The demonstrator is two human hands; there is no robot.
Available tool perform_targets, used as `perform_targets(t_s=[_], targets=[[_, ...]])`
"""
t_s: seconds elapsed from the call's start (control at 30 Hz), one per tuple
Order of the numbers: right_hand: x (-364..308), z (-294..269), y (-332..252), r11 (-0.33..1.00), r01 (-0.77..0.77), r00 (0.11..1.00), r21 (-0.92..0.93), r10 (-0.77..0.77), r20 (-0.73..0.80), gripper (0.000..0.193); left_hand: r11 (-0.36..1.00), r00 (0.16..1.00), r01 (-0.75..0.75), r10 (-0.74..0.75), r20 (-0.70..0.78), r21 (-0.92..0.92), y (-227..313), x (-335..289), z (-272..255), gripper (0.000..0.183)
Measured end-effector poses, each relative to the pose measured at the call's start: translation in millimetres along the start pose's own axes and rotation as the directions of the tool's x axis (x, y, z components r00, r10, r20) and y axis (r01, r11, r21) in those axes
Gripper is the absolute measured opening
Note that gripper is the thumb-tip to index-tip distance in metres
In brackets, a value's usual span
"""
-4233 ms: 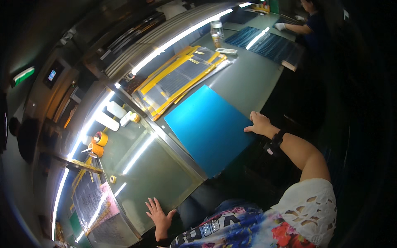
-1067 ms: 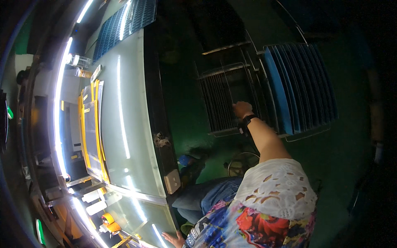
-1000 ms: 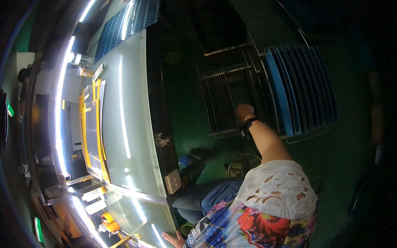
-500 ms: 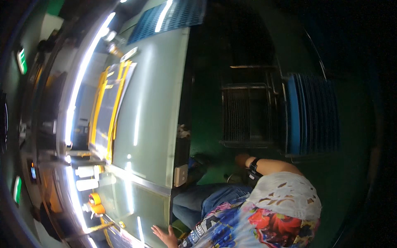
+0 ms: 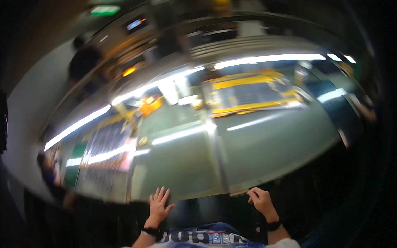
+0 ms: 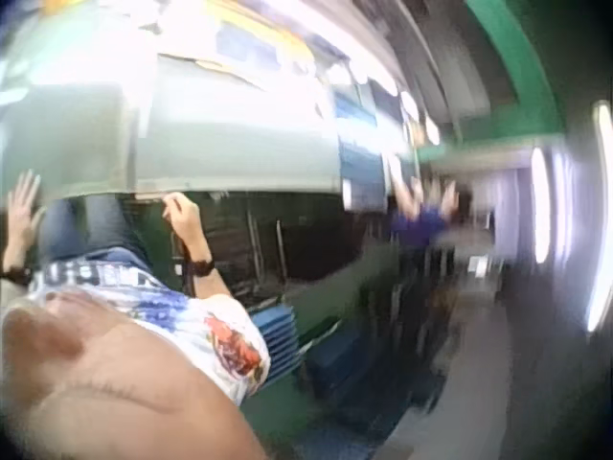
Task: Inspecting and sorting patterned transparent sheets and mats at an industrial workstation.
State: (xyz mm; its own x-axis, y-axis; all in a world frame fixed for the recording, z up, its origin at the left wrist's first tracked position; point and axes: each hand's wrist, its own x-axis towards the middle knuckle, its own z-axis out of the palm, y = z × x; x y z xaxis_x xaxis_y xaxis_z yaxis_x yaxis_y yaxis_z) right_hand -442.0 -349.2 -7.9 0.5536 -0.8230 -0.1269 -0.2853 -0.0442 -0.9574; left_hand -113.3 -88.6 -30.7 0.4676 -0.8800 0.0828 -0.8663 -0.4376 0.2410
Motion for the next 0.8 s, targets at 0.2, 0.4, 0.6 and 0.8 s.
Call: perform_targets(t_s=[0.2,0.4,0.6,0.8], targets=[[36,37,-8,0.978,0.206,0.974,-0.035,-0.201,0.103,0.012,0.859,0.829,0.511,-0.500,-0.252,-0.026,-35,-61,34,0.068],[49,113,-26,0.868,0.469,0.826,-0.163,-0.366,0.428,0.015,-0.124,-0.052,0.984,-0.888,0.458,-0.128,-91,-342,173,0.057],[55,157,-34,0.701,0.635,0.718,-0.325,-0.382,0.581,0.027,-0.074,-0.145,0.988,-0.758,0.636,0.138,-25,-390,187,0.055],[57,167,-44,0.678,0.547,0.806,-0.491,-0.269,0.527,0.027,0.208,0.290,0.957,-0.708,0.643,-0.202,-92,-309,217,0.053]])
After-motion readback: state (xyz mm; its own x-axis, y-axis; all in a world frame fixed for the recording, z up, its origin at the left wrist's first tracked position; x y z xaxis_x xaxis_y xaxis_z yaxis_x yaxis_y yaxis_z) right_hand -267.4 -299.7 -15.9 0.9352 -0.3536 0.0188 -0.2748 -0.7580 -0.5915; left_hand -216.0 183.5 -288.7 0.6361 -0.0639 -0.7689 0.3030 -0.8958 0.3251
